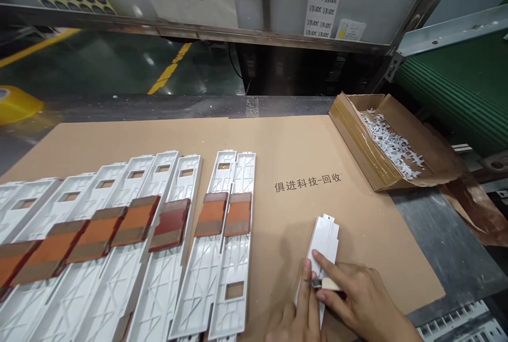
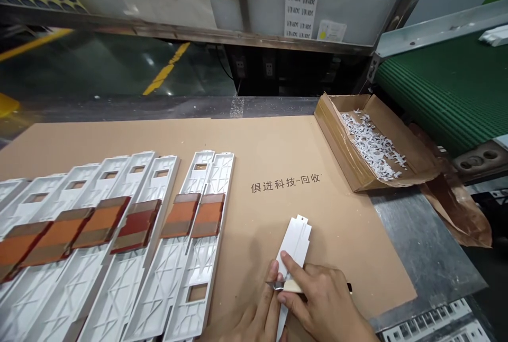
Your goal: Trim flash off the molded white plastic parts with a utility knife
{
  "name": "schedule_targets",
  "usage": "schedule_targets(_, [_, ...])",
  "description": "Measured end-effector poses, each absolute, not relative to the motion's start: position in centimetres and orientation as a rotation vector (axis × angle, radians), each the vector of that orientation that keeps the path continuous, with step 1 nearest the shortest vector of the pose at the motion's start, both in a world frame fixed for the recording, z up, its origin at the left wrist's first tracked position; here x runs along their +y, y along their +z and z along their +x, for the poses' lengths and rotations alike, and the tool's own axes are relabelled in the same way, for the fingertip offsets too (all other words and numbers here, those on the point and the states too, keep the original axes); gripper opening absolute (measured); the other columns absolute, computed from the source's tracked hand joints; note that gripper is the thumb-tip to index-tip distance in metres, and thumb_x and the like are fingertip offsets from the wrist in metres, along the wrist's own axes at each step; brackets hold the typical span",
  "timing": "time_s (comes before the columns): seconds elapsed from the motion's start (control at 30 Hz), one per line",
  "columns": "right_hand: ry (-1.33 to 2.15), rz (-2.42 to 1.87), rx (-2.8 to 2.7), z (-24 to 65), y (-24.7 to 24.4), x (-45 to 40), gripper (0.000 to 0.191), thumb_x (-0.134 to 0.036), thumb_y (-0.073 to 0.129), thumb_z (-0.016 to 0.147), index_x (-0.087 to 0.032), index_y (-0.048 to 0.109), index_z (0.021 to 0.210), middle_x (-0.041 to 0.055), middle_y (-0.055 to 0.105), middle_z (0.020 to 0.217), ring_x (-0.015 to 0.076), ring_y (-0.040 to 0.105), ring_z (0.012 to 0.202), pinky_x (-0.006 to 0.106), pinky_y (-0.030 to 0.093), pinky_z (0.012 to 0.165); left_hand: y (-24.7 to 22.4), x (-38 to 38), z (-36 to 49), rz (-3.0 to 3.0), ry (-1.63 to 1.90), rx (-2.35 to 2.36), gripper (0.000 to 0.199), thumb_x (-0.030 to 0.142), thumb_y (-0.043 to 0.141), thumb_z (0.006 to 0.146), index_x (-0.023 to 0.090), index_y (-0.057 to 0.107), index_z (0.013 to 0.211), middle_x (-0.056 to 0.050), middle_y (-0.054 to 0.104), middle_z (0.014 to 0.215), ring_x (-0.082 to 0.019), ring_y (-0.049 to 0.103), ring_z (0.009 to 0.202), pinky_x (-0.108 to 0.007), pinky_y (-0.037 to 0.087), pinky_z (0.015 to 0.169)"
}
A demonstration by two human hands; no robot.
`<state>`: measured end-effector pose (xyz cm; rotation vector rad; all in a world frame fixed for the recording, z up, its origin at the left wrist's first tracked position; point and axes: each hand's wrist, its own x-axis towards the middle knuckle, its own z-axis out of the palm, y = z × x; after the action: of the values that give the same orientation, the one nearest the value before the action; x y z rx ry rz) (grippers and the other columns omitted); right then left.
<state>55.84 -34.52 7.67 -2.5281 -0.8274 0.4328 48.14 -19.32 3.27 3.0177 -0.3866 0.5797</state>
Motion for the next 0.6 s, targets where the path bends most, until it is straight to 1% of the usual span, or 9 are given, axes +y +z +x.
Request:
schedule_targets(0.1, [0.418, -2.441, -0.789, 55.7, 8.2, -34.7, 0.044, -0.041, 0.043, 0.093, -0.017, 0.054, 0.129, 0.0088, 0.072, 0.096, 0.0217, 0.069, 0.079, 0.032, 0.055, 0.068, 2.8, -19.3, 47.9, 2.961, 0.555, -0.388, 0.044, 0.017, 0.049, 0.073, 0.009, 0.063, 0.114, -0.009, 0.061, 0.124, -0.011, 0.052, 0.047, -0.025, 0.045, 0.040])
schedule_targets(0.17, [0.410, -2.333, -0.678, 55.4, 8.6, -35.1, 0.040, -0.044, 0.044, 0.092, -0.019, 0.058, 0.120, 0.0075, 0.071, 0.098, 0.0206, 0.068, 0.086, 0.029, 0.054, 0.074, 2.7, -19.0, 47.9, 2.872, 0.499, -0.355, 0.045, 0.019, 0.046, 0.078, 0.008, 0.059, 0.120, -0.012, 0.058, 0.128, -0.012, 0.059, 0.054, -0.024, 0.048, 0.045])
schedule_targets(0.23, [0.375, -2.220, -0.502, 54.9, 9.0, -35.9, 0.035, -0.044, 0.044, 0.092, -0.023, 0.057, 0.117, 0.0055, 0.070, 0.097, 0.0190, 0.067, 0.088, 0.026, 0.053, 0.075, 3.2, -18.0, 48.0, 2.665, 0.399, -0.253, 0.047, 0.021, 0.039, 0.085, 0.010, 0.052, 0.128, -0.013, 0.052, 0.135, -0.017, 0.067, 0.075, -0.026, 0.054, 0.058])
schedule_targets(0.3, [0.337, -2.108, -0.285, 54.1, 9.2, -36.7, 0.032, -0.043, 0.040, 0.094, -0.025, 0.051, 0.119, 0.0031, 0.067, 0.086, 0.0163, 0.066, 0.074, 0.023, 0.053, 0.064, 4.1, -16.7, 48.3, 2.265, 0.223, -0.105, 0.047, 0.025, 0.031, 0.090, 0.016, 0.045, 0.134, -0.012, 0.047, 0.140, -0.022, 0.064, 0.100, -0.030, 0.055, 0.071])
schedule_targets(0.33, [0.323, -2.048, -0.191, 53.7, 9.2, -37.0, 0.030, -0.042, 0.038, 0.095, -0.026, 0.049, 0.118, 0.0015, 0.064, 0.080, 0.0148, 0.063, 0.065, 0.021, 0.051, 0.056, 4.8, -15.9, 48.4, 1.996, 0.104, -0.025, 0.047, 0.027, 0.028, 0.092, 0.019, 0.044, 0.135, -0.011, 0.047, 0.140, -0.022, 0.063, 0.103, -0.030, 0.055, 0.070])
schedule_targets(0.4, [0.321, -1.944, -0.076, 52.8, 9.3, -37.4, 0.027, -0.042, 0.034, 0.097, -0.027, 0.047, 0.115, -0.0010, 0.057, 0.071, 0.0131, 0.057, 0.054, 0.021, 0.049, 0.048, 6.1, -14.7, 48.7, 1.430, -0.095, 0.117, 0.047, 0.031, 0.020, 0.094, 0.023, 0.047, 0.132, -0.010, 0.052, 0.136, -0.020, 0.065, 0.095, -0.028, 0.054, 0.063])
schedule_targets(0.47, [0.343, -1.906, -0.063, 51.9, 9.2, -37.4, 0.026, -0.043, 0.031, 0.097, -0.028, 0.047, 0.111, -0.0014, 0.057, 0.070, 0.0131, 0.057, 0.055, 0.021, 0.050, 0.050, 7.3, -14.0, 48.9, 1.006, -0.141, 0.237, 0.050, 0.035, 0.016, 0.095, 0.022, 0.056, 0.123, -0.010, 0.060, 0.125, -0.016, 0.066, 0.082, -0.025, 0.051, 0.058])
schedule_targets(0.53, [0.351, -1.960, -0.109, 51.1, 9.3, -36.8, 0.024, -0.042, 0.030, 0.098, -0.028, 0.048, 0.107, -0.0009, 0.060, 0.071, 0.0134, 0.061, 0.060, 0.021, 0.051, 0.055, 7.9, -13.8, 49.1, 0.750, -0.110, 0.283, 0.055, 0.043, 0.017, 0.095, 0.019, 0.062, 0.115, -0.010, 0.068, 0.105, -0.015, 0.064, 0.077, -0.024, 0.050, 0.060])
schedule_targets(0.6, [0.314, -2.051, -0.206, 50.3, 9.6, -35.7, 0.023, -0.042, 0.031, 0.098, -0.029, 0.048, 0.105, -0.0018, 0.062, 0.070, 0.0130, 0.063, 0.061, 0.019, 0.051, 0.057, 8.1, -13.9, 49.1, 0.570, -0.139, 0.279, 0.059, 0.053, 0.024, 0.092, 0.016, 0.065, 0.113, -0.008, 0.069, 0.084, -0.013, 0.062, 0.072, -0.021, 0.048, 0.060])
